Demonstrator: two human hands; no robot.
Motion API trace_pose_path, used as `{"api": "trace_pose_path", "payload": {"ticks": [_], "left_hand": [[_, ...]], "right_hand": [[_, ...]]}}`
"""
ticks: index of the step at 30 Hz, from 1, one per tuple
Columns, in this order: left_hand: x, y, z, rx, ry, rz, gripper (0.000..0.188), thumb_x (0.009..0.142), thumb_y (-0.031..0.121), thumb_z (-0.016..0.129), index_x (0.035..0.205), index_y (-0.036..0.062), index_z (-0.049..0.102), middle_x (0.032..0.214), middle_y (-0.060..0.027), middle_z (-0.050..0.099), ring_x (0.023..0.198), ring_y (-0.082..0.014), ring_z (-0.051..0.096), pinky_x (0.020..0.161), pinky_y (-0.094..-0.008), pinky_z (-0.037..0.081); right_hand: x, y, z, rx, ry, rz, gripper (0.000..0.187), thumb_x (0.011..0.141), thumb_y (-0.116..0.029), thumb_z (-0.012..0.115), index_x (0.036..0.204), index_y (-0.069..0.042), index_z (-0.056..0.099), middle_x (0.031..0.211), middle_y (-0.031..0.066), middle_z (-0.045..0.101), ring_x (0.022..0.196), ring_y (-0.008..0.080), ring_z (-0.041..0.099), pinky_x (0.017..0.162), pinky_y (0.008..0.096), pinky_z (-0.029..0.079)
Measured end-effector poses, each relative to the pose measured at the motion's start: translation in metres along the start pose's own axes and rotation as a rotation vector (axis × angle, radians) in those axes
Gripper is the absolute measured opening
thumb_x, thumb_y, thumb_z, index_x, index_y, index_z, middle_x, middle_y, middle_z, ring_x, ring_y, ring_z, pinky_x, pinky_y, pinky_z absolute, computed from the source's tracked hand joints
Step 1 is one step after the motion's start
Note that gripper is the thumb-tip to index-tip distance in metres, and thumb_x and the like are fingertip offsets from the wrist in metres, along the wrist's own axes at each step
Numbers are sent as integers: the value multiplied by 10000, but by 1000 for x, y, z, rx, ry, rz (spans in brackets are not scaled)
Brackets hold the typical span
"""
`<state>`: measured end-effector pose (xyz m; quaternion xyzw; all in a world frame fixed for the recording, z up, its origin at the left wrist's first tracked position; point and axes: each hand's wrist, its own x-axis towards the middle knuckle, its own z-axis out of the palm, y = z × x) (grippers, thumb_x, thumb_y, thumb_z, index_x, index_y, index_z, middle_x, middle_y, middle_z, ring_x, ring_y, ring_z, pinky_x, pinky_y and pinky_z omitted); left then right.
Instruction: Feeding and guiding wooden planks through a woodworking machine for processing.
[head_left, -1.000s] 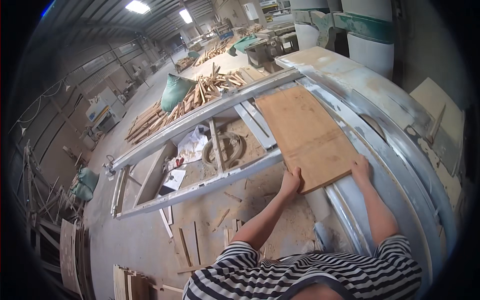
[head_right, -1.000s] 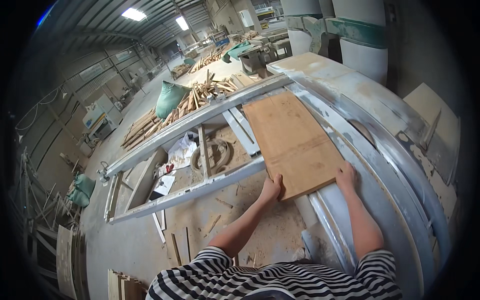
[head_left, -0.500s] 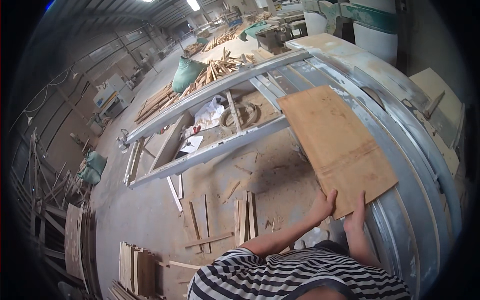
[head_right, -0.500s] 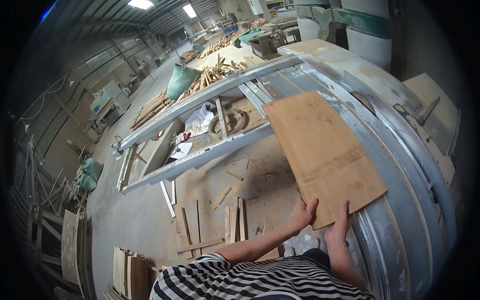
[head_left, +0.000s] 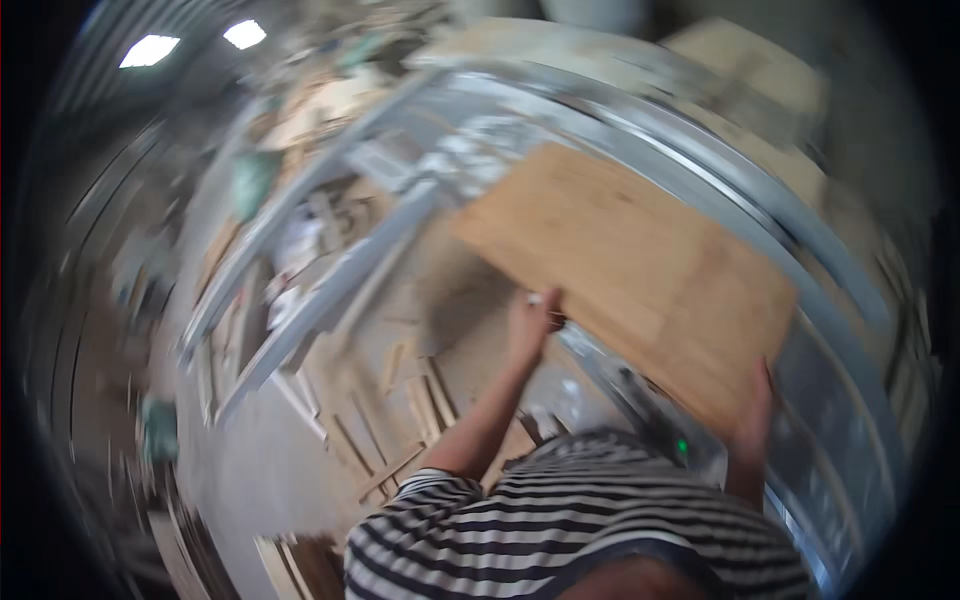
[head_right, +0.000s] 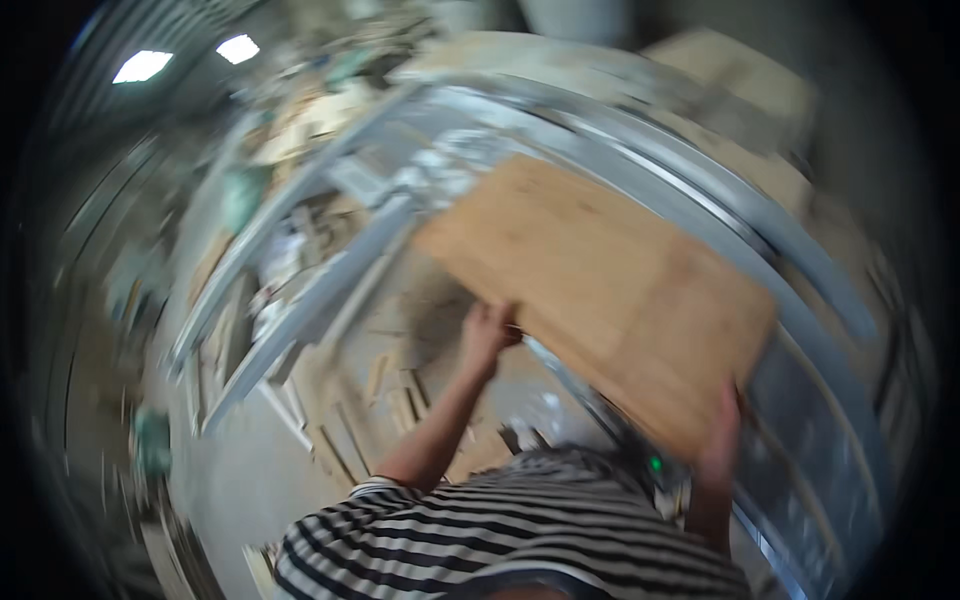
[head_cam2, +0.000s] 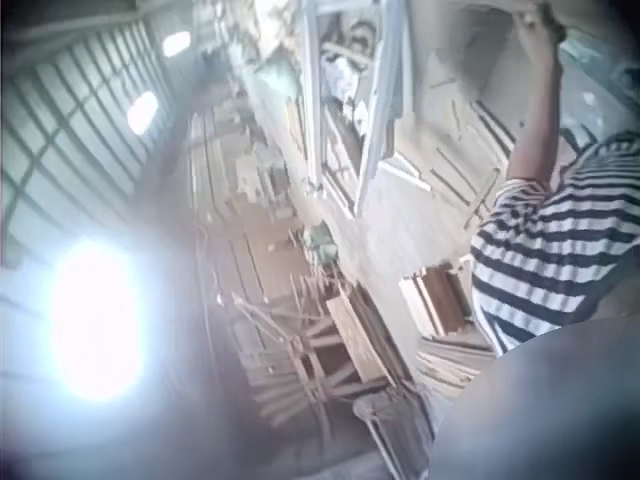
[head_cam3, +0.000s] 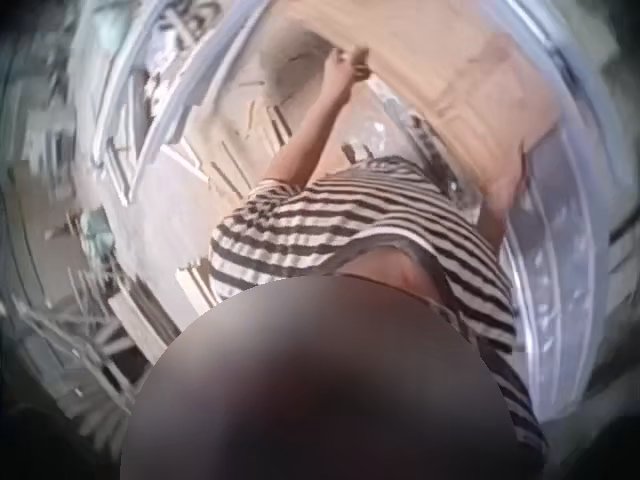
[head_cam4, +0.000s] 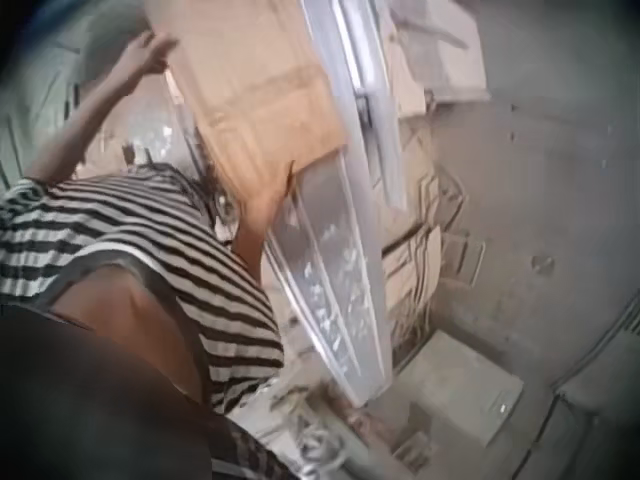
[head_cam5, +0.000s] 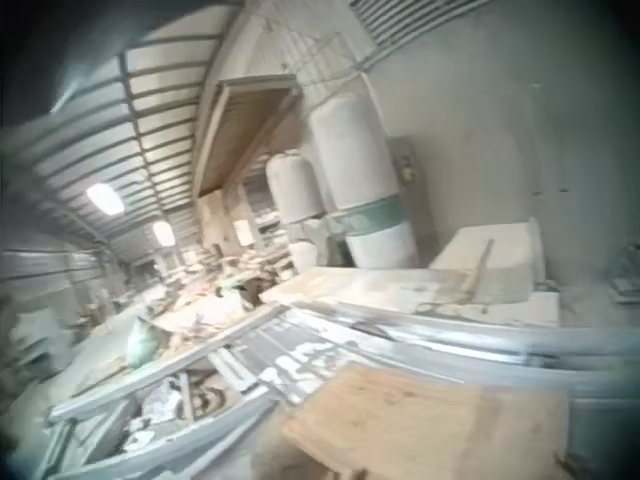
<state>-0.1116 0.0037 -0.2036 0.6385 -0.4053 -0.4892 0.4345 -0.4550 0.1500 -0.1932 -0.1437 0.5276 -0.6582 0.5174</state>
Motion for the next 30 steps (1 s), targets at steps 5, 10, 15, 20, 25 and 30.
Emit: {"api": "trace_pose_path", "payload": {"ticks": [5, 10, 15, 20, 25, 30], "left_hand": [[-16, -18, 75, -235, 31, 73, 294, 992, 227, 631, 1093, -34, 542, 939, -134, 664, 771, -231, 698, 651, -363, 612], [3, -20, 124, -141, -79, 74, 352, 985, 216, 654, 1161, -69, 549, 1004, -147, 673, 848, -209, 661, 737, -352, 567], [35, -2, 162, -106, -75, 148, 345, 979, 198, 645, 1154, -93, 585, 1035, -159, 682, 929, -188, 625, 817, -328, 504], [84, 3, 175, -147, -84, 165, 356, 981, 230, 646, 1106, -97, 576, 966, -156, 674, 857, -182, 612, 735, -335, 505], [91, 2, 191, -55, -43, 85, 370, 996, 246, 639, 1076, -104, 549, 963, -184, 657, 840, -210, 607, 738, -360, 505], [91, 8, 191, 52, 21, 153, 371, 992, 231, 640, 1089, -114, 544, 1020, -215, 660, 914, -254, 627, 815, -377, 503]], "right_hand": [[44, -9, -89, -148, 166, -229, 494, 1006, -291, 610, 1398, 0, 534, 1326, 70, 607, 1223, 163, 533, 1047, 307, 404], [55, -19, -121, -82, 193, -253, 457, 1009, -262, 599, 1377, 6, 556, 1308, 67, 614, 1190, 157, 547, 1032, 302, 411], [90, -27, -120, -101, 247, -293, 448, 1005, -260, 601, 1363, 7, 568, 1281, 64, 629, 1161, 150, 559, 1022, 295, 414], [150, -38, -113, -180, 323, -285, 428, 975, -244, 653, 1305, 27, 618, 1265, 58, 642, 1145, 139, 565, 982, 294, 436], [171, -35, -106, -603, 442, -409, 383, 972, -196, 649, 1299, 3, 644, 1178, 52, 654, 1046, 138, 586, 938, 303, 455], [183, -46, -103, -922, 515, -500, 350, 967, -187, 642, 1275, -23, 669, 1110, 110, 646, 951, 210, 606, 887, 337, 483]]}}
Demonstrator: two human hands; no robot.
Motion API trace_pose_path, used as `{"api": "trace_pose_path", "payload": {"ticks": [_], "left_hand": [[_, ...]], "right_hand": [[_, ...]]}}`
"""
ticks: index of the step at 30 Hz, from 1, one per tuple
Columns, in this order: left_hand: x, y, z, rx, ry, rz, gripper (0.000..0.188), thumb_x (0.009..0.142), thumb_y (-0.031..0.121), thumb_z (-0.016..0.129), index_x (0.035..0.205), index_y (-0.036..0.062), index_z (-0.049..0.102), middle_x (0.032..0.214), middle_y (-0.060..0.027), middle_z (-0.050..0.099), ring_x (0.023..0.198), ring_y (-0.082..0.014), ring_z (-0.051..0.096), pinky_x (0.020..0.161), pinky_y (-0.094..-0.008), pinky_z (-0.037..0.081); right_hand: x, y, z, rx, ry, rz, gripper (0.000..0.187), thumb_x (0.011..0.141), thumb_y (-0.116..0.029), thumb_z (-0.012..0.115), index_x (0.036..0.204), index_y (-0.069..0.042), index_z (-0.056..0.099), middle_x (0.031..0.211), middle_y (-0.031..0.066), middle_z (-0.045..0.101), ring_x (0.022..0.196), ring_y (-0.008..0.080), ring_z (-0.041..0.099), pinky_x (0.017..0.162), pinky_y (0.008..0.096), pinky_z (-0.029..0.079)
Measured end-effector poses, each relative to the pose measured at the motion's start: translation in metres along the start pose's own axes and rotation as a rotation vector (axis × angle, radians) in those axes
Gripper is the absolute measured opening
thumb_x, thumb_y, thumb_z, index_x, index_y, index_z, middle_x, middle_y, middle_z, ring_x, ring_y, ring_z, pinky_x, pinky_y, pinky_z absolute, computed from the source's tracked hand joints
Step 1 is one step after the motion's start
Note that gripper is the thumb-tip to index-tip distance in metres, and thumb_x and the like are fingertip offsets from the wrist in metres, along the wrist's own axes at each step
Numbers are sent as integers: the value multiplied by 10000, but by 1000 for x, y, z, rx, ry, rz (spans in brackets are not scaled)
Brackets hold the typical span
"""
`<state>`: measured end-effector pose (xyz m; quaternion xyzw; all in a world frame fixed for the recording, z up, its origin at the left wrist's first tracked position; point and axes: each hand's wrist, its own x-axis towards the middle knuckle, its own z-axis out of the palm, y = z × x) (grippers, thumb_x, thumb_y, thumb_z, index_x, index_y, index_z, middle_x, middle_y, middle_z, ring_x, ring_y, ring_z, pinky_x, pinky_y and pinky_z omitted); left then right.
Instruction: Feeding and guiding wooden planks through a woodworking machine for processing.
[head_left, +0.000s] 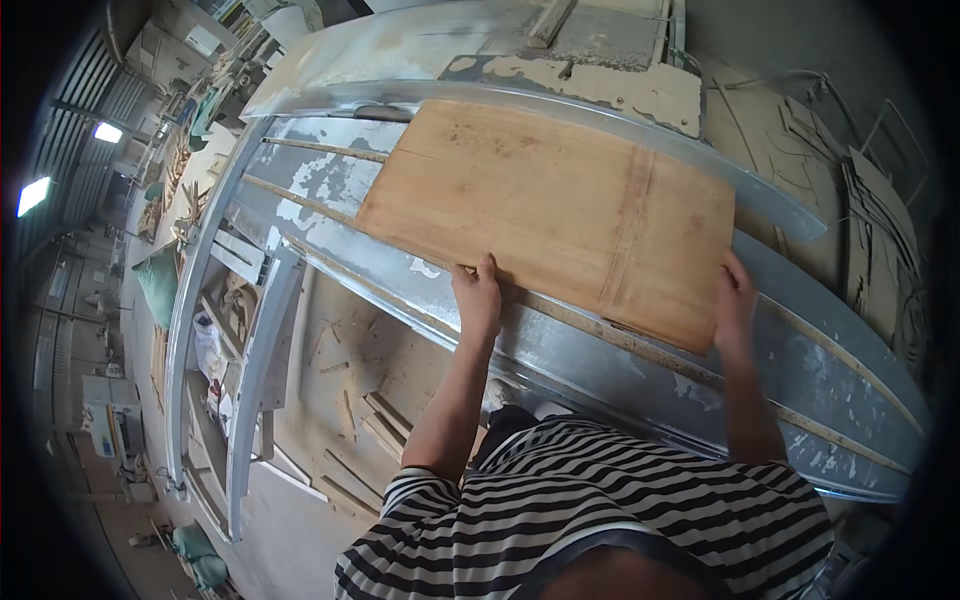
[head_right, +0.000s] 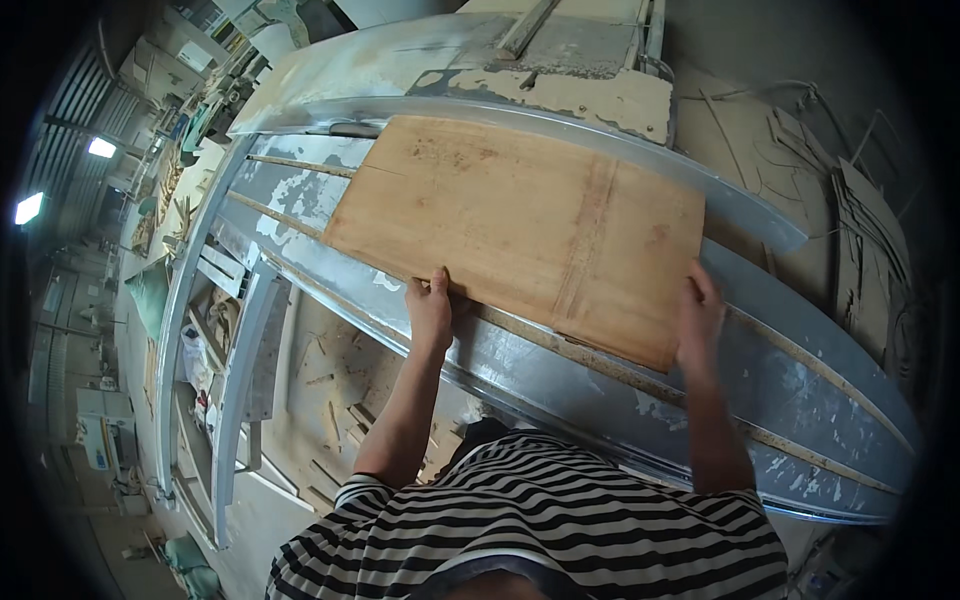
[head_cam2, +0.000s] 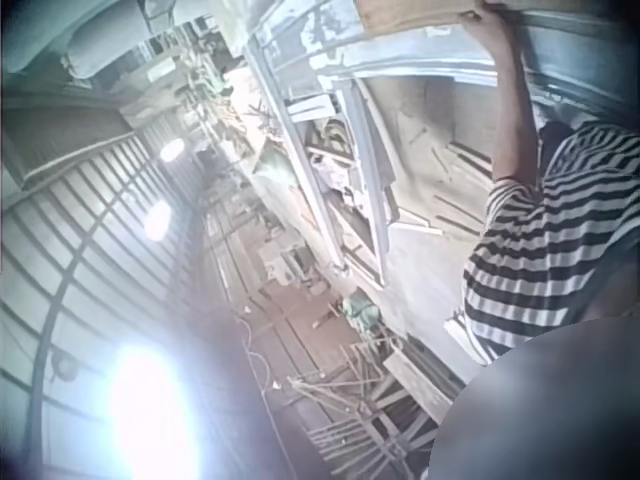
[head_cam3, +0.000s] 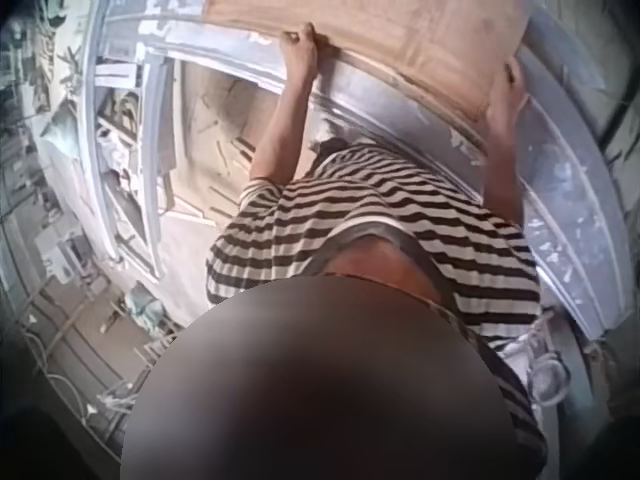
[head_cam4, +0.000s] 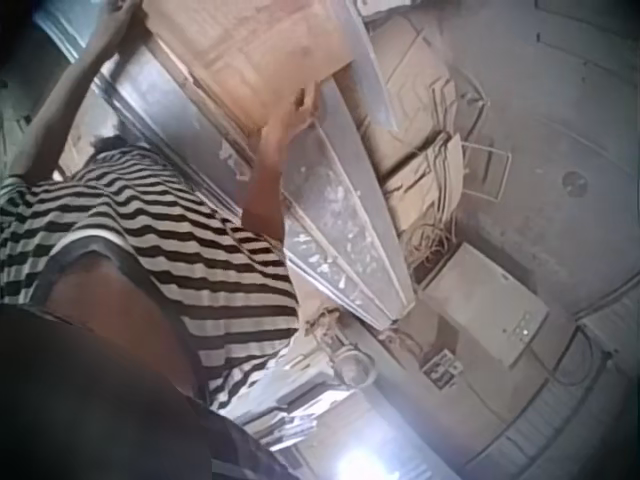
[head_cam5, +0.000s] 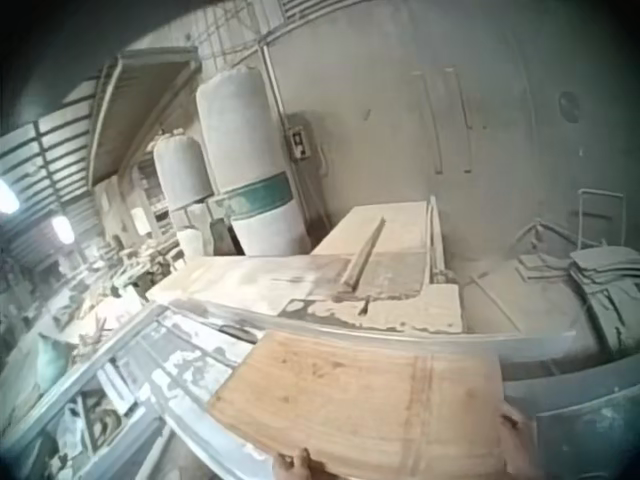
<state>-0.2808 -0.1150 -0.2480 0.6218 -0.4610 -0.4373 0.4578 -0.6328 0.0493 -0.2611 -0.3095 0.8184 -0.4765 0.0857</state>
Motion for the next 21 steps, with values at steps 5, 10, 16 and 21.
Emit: {"api": "trace_pose_path", "payload": {"ticks": [5, 10, 16, 21], "left_hand": [[-2, 8, 0, 74, 10, 34, 367, 977, 219, 648, 1096, -113, 548, 1061, -228, 664, 961, -264, 634, 855, -377, 499], [6, -9, -4, 66, 28, 107, 466, 954, 281, 703, 1177, -95, 541, 1083, -170, 660, 980, -211, 611, 884, -352, 500], [-5, 19, 5, -100, 53, -72, 420, 973, 246, 677, 1203, -56, 498, 1075, -156, 658, 967, -205, 624, 831, -347, 527], [26, -2, -9, -71, 87, -67, 439, 975, 230, 674, 1238, -62, 479, 1096, -152, 646, 962, -205, 629, 830, -337, 525]], "right_hand": [[14, -20, -23, 72, -134, -441, 231, 953, -119, 621, 1106, 23, 722, 1178, 147, 688, 1123, 288, 648, 1060, 411, 432], [26, -47, -4, 44, -434, -760, 143, 910, -52, 621, 965, 18, 732, 1077, 154, 737, 1211, 337, 637, 1211, 587, 175], [26, -40, -4, 49, -438, -836, 107, 892, -30, 624, 894, 19, 720, 975, 147, 741, 1068, 334, 692, 1184, 627, 267], [25, -59, 16, 129, -500, -863, 116, 879, -37, 611, 886, 29, 706, 959, 165, 735, 1059, 363, 689, 1125, 610, 350]]}}
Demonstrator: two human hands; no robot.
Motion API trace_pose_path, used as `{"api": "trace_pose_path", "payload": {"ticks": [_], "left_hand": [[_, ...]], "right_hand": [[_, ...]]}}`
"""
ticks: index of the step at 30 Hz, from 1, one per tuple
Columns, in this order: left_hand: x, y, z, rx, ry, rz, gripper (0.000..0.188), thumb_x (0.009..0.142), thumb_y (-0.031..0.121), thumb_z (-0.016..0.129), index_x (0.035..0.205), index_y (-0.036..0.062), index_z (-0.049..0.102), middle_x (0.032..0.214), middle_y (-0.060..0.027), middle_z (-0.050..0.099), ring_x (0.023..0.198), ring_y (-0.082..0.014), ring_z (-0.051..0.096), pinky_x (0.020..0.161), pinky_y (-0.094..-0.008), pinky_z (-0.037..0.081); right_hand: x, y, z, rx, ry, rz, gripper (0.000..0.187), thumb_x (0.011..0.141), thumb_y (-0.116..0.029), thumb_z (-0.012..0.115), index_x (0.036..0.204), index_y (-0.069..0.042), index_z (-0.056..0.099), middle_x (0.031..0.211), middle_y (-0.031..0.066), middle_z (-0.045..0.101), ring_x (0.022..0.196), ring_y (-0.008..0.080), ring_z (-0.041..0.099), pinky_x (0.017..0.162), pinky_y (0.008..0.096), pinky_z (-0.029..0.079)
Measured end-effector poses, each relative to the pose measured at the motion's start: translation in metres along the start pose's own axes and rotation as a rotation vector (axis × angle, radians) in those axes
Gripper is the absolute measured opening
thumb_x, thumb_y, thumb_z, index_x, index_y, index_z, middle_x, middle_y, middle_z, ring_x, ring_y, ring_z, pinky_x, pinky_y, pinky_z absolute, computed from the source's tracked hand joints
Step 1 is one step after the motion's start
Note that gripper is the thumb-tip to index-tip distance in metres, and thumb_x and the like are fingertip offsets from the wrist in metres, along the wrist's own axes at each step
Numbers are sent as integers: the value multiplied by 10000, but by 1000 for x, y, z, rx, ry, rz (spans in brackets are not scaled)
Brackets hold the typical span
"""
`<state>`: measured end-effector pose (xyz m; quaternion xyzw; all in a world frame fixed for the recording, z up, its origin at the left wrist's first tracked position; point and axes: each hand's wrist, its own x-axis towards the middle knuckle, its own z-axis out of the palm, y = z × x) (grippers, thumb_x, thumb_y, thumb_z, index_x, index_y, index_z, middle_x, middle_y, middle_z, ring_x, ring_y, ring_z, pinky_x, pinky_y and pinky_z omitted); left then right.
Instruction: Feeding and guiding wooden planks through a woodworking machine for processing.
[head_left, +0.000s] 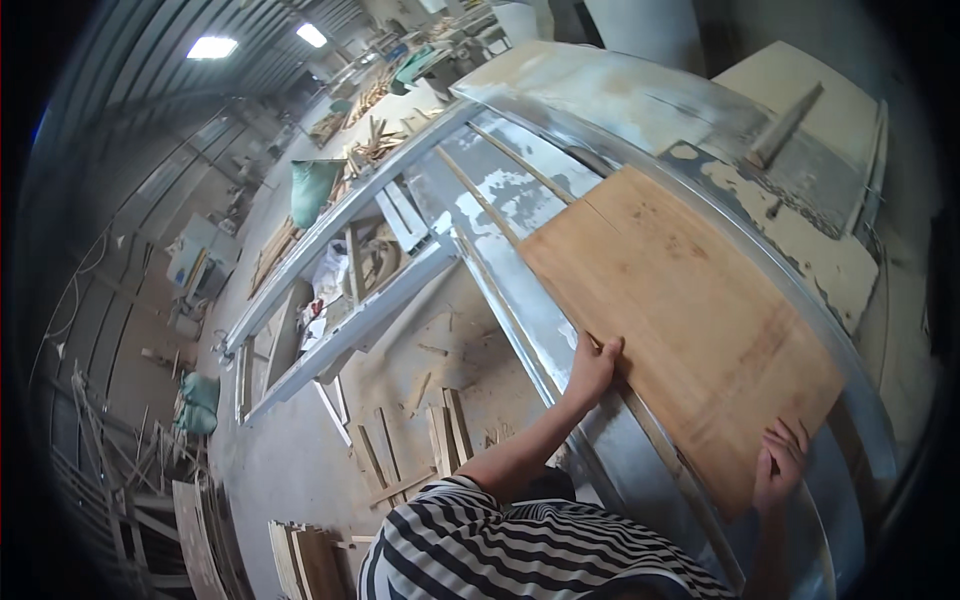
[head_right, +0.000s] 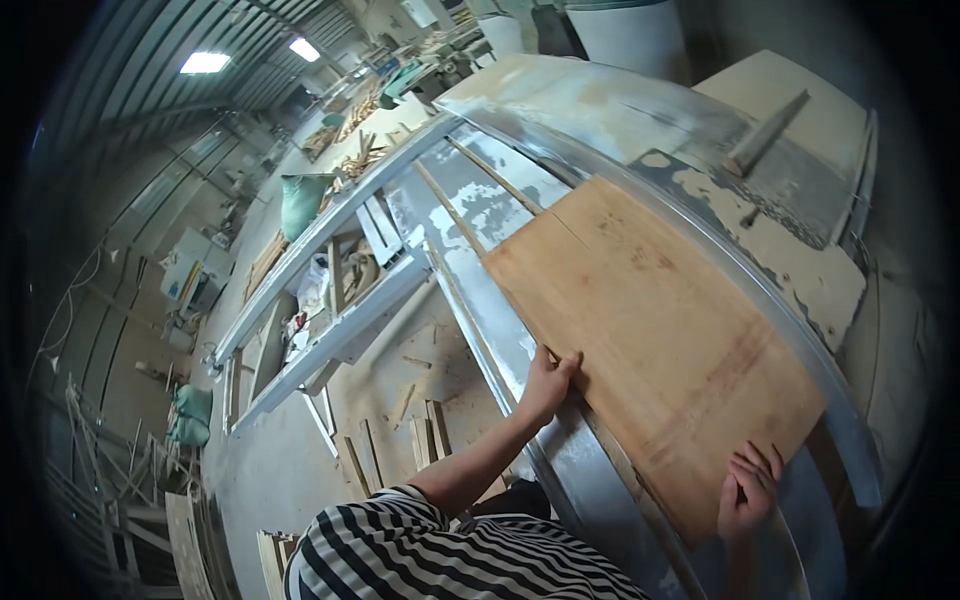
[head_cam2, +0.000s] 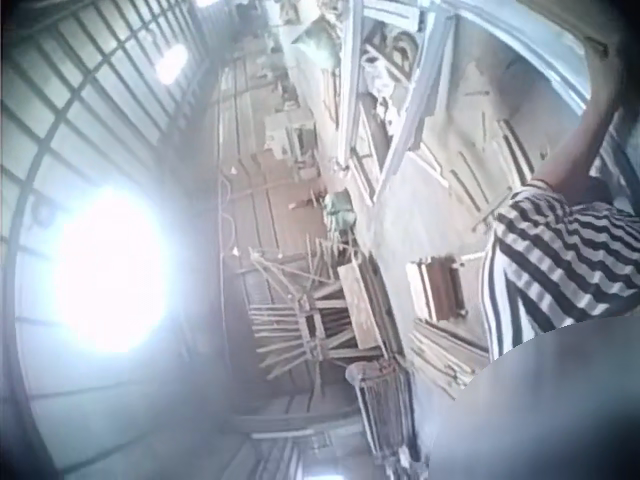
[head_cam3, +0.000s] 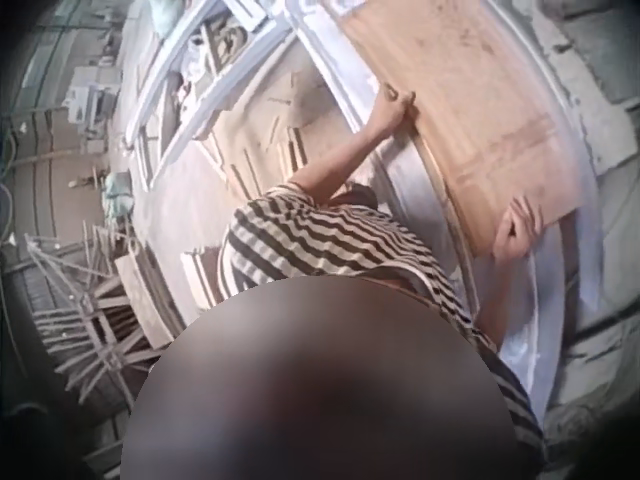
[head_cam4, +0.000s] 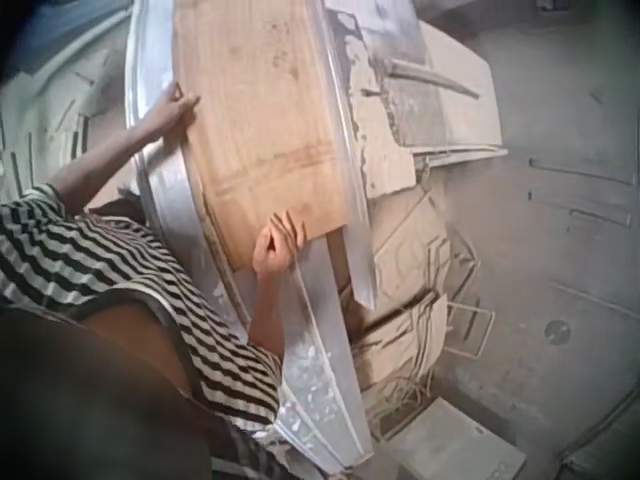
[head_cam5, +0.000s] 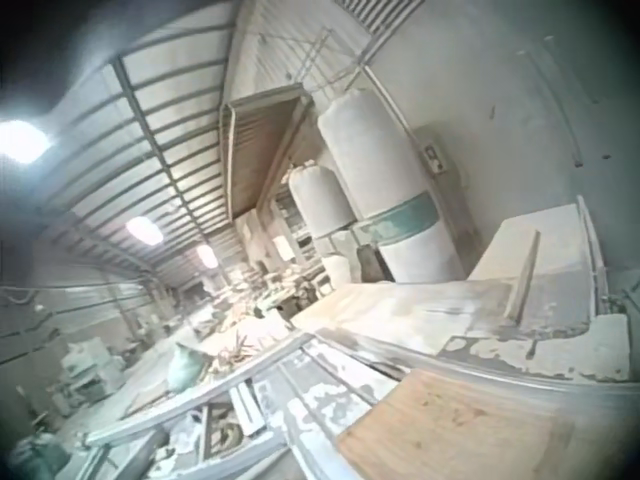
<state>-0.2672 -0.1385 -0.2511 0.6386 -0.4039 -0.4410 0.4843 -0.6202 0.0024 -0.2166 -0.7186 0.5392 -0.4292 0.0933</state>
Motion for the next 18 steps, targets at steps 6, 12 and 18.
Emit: {"api": "trace_pose_path", "payload": {"ticks": [6, 12, 18], "left_hand": [[23, 12, -16, 45, 22, 42, 432, 978, 242, 671, 1218, -68, 490, 1072, -160, 649, 929, -207, 625, 794, -338, 531], [61, -7, -77, 416, 242, 216, 422, 992, 271, 583, 1296, -21, 557, 1075, -249, 657, 882, -471, 637, 785, -485, 525], [86, -61, -136, 557, 754, 20, 422, 1025, 285, 475, 1317, -19, 476, 1155, -308, 620, 1035, -544, 595, 877, -576, 462]], "right_hand": [[19, -3, 19, 16, -53, 5, 163, 874, -98, 602, 916, 26, 699, 954, 159, 732, 1104, 372, 665, 1135, 594, 329], [35, 0, 41, 13, -89, -24, 166, 884, -76, 591, 946, 34, 698, 995, 165, 727, 1144, 379, 643, 1160, 567, 310], [56, -8, 64, 54, -69, -39, 171, 880, -101, 598, 954, 19, 694, 984, 154, 729, 1131, 389, 652, 1140, 584, 311]]}}
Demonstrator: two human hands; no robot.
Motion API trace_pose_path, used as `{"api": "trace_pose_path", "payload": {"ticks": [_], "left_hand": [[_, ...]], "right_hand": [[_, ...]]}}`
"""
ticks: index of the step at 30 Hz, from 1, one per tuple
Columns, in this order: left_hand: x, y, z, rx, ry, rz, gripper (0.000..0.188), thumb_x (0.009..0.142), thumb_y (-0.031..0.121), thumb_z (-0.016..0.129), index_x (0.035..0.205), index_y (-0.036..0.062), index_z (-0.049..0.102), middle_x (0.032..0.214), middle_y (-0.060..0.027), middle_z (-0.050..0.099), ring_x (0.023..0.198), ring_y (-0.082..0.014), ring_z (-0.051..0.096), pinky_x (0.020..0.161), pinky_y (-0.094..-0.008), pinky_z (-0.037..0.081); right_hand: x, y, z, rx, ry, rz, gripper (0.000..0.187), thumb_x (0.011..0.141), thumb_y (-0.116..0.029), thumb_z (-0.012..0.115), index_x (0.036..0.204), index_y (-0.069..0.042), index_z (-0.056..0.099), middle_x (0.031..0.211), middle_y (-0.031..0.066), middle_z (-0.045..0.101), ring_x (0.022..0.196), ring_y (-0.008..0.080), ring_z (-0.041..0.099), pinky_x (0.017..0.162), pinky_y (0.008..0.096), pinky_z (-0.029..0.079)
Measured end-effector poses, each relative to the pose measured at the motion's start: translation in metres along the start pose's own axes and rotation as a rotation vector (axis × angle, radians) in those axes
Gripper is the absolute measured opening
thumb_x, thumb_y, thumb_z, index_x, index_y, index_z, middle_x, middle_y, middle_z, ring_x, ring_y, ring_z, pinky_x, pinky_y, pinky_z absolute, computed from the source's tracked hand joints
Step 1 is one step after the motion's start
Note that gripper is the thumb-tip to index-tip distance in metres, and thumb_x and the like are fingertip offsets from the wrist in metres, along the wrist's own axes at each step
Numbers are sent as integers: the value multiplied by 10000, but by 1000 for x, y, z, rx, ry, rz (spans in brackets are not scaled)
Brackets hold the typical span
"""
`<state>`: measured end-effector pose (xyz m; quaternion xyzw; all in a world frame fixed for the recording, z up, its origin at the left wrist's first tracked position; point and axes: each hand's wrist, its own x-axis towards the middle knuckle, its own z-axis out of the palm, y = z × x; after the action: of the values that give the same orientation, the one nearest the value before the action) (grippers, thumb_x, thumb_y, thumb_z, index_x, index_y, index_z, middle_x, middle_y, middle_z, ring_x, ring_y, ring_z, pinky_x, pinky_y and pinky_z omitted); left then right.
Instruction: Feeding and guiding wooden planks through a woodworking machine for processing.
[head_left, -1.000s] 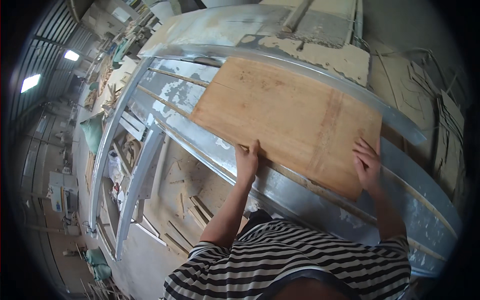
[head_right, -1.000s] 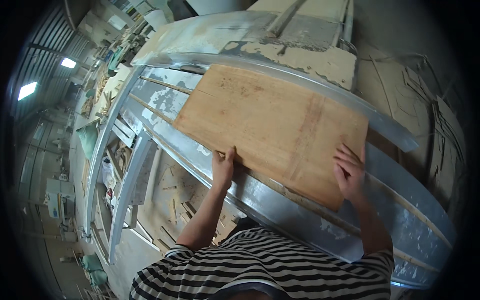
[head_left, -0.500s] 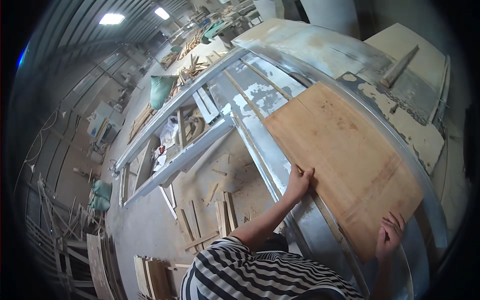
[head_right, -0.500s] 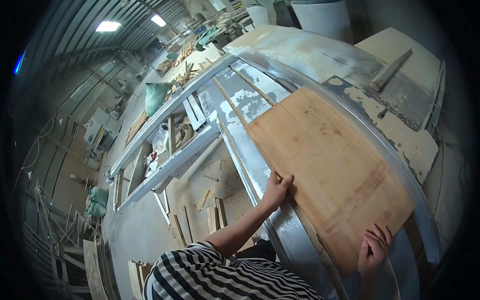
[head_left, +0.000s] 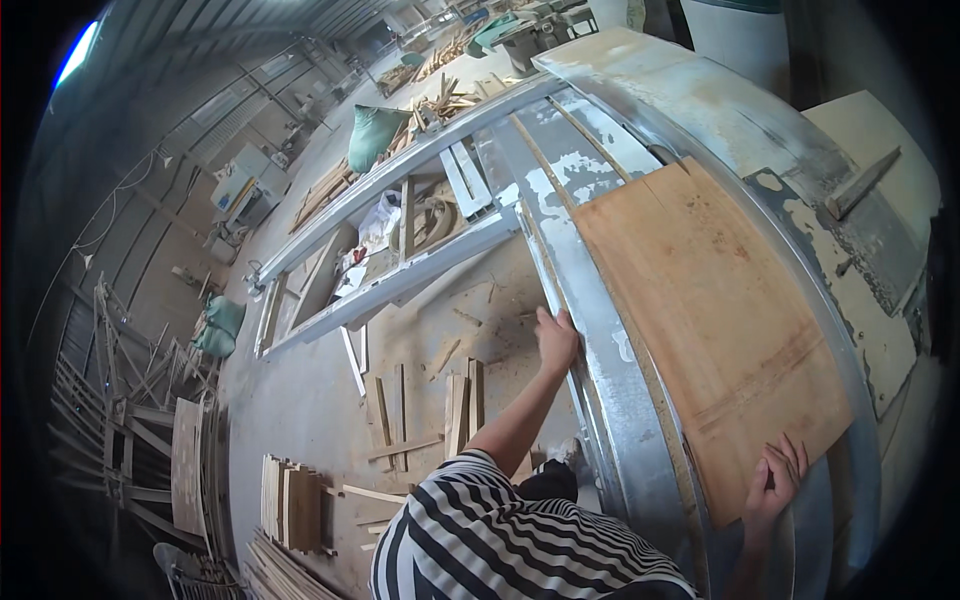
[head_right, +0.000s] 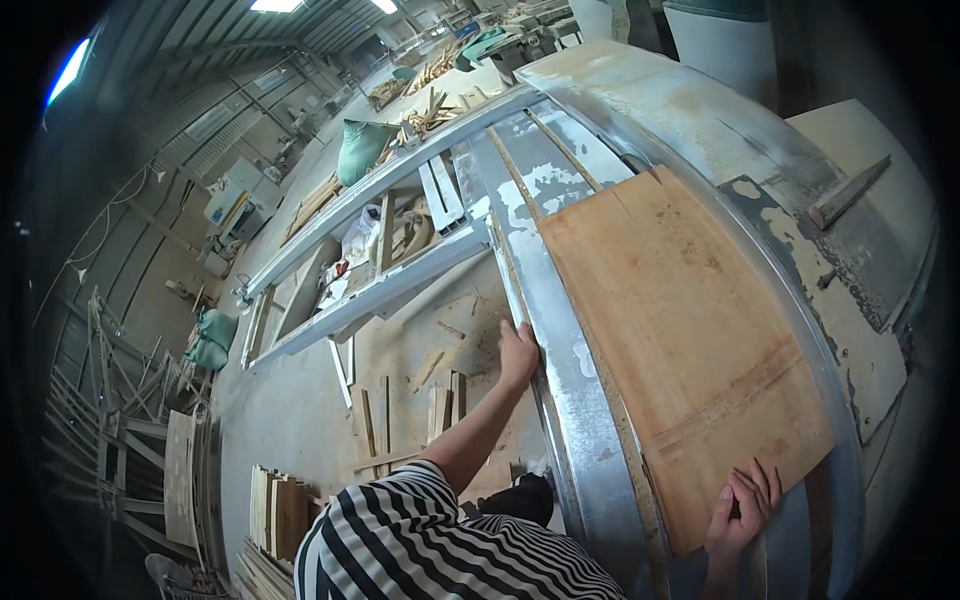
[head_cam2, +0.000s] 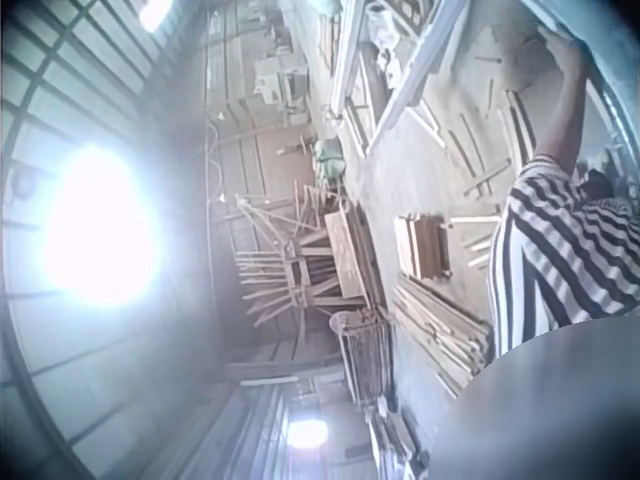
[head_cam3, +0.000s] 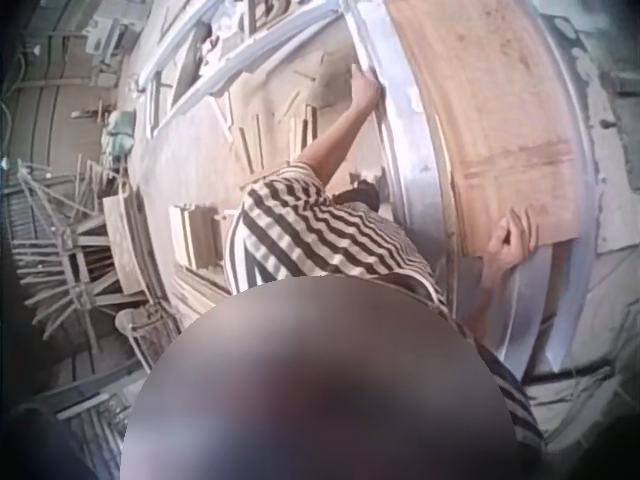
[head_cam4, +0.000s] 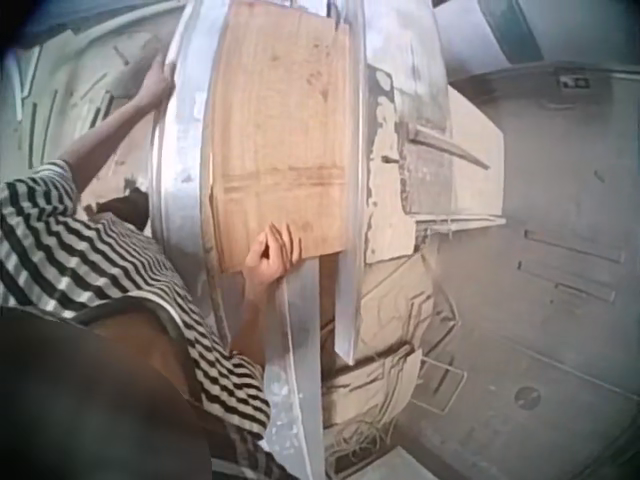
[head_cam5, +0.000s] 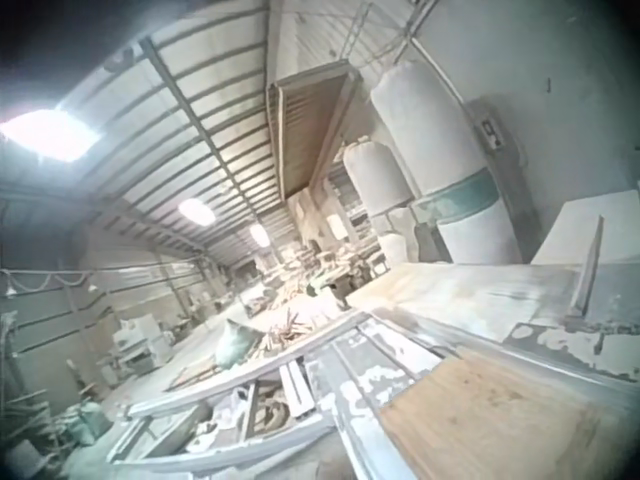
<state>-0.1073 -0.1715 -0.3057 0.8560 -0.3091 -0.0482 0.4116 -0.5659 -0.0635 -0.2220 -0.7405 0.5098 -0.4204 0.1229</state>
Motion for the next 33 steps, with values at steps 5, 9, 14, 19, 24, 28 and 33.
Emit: {"api": "trace_pose_path", "payload": {"ticks": [5, 9, 14, 19, 24, 28, 33], "left_hand": [[-15, 22, 12, -116, -160, 21, 325, 1043, 271, 402, 1089, -38, 495, 1022, -335, 631, 986, -520, 616, 842, -559, 472], [0, 0, 10, 31, -177, 88, 313, 1042, 220, 417, 981, -57, 549, 943, -306, 632, 897, -473, 634, 808, -529, 480], [6, -6, 6, -268, -201, 70, 348, 1047, 213, 364, 1050, -92, 533, 948, -266, 630, 881, -405, 624, 813, -476, 466], [-7, 14, 5, -275, -219, 18, 353, 1058, 230, 357, 1066, -87, 510, 943, -219, 604, 863, -327, 585, 830, -432, 453], [-7, 12, 0, -305, -219, -17, 349, 1059, 232, 353, 1083, -84, 500, 946, -194, 588, 868, -294, 570, 828, -417, 449], [-9, 16, 3, -280, -242, -5, 353, 1056, 233, 347, 1082, -86, 496, 956, -198, 586, 878, -295, 569, 840, -421, 444], [-2, 6, 4, -313, -236, -6, 406, 1055, 281, 338, 1068, -76, 529, 974, -199, 610, 890, -309, 586, 846, -415, 448]], "right_hand": [[7, 9, 15, -9, 39, -31, 150, 909, -106, 613, 953, 6, 702, 985, 157, 726, 1113, 377, 661, 1131, 538, 346], [45, -11, 38, 11, 78, -68, 105, 879, -110, 659, 917, -29, 715, 914, 119, 736, 1076, 342, 686, 1070, 492, 391], [69, -7, 72, 4, 98, -86, 125, 856, -210, 699, 931, -118, 736, 909, 19, 747, 1048, 295, 707, 1047, 454, 379], [83, -5, 87, -34, 120, -65, 129, 845, -218, 705, 927, -124, 740, 904, 29, 752, 1053, 299, 708, 1037, 459, 386], [104, -8, 112, -18, 135, -92, 139, 835, -234, 708, 914, -126, 745, 893, 31, 755, 1053, 297, 708, 1042, 458, 389], [118, -4, 131, -36, 143, -79, 143, 827, -238, 712, 916, -134, 752, 873, 29, 755, 1059, 284, 708, 1041, 454, 390], [137, -10, 154, -22, 147, -83, 131, 820, -256, 718, 880, -150, 766, 861, 21, 760, 1057, 256, 711, 1030, 443, 396]]}}
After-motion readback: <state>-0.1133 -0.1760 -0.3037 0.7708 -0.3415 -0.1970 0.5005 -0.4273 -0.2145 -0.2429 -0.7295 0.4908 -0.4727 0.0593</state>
